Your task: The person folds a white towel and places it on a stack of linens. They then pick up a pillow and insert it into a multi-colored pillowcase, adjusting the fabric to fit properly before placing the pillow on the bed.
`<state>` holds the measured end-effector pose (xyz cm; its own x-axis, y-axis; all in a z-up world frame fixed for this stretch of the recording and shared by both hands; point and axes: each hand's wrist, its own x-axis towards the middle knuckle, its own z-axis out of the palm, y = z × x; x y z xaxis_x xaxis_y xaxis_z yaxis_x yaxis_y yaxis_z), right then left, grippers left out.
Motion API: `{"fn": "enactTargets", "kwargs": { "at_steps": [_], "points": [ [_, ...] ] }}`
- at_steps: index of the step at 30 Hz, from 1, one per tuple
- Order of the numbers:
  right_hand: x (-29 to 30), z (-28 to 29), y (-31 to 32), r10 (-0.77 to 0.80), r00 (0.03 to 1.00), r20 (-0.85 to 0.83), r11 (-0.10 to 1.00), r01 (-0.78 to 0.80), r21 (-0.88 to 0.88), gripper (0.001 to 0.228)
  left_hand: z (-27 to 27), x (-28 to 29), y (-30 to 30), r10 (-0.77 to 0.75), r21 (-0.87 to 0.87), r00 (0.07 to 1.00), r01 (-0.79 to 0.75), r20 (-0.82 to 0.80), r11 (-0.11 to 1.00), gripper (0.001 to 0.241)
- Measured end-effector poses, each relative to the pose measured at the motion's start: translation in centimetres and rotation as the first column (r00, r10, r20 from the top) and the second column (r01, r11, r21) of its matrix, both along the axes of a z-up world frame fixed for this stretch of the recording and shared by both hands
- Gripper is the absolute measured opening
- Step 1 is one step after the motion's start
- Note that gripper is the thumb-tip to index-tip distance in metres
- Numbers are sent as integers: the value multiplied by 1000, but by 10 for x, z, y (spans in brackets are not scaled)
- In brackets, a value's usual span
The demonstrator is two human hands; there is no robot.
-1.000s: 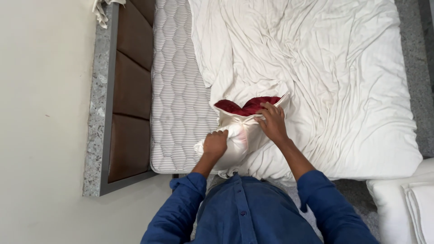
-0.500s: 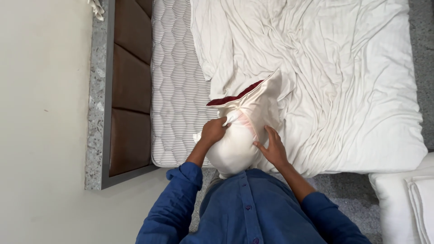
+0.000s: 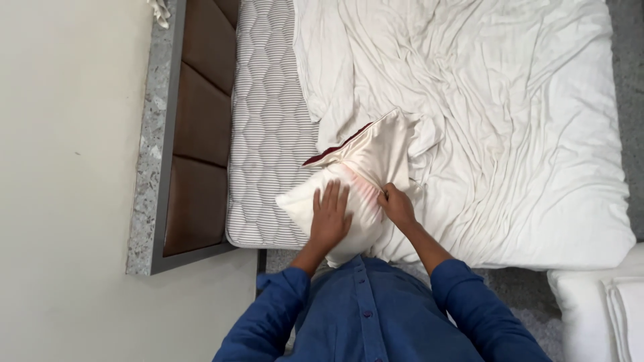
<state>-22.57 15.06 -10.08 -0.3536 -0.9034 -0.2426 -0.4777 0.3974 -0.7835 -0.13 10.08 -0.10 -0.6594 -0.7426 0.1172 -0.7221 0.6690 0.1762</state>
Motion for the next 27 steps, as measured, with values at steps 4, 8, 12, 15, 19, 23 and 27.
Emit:
{"fn": "enactTargets", "kwargs": {
  "at_steps": [4,8,12,15,19,23,27],
  "points": [
    [8,29,-15,34,997,71,997,-29,-76,23,-31,46,50,52,89,998,-50,-29,995,91],
    [14,18,-31,1,970,245,994,25,-103,22,-116,95,60,593,524,759,-402,-268,751,124],
    [17,22,-44,-53,909,413,996,78,-43,26,-131,86,45,853,995,520,100,-40,-15,116],
    [18,56,-46,-68,914,400,997,81,-14,21,-116,48,30,836,988,537,153,-111,33,121],
    [-1,72,-45,-81,866,494,992,118,-44,19,-105,27,25,738,984,651,136,-179,119,135],
    [-9,113,-50,-298,505,810,930,344,128,18,-117,36,22,690,988,707,111,-153,106,150],
    [-2,145,-52,-312,364,878,909,383,165,27,-89,41,8,851,927,525,320,-3,-195,125]
  ]
}}
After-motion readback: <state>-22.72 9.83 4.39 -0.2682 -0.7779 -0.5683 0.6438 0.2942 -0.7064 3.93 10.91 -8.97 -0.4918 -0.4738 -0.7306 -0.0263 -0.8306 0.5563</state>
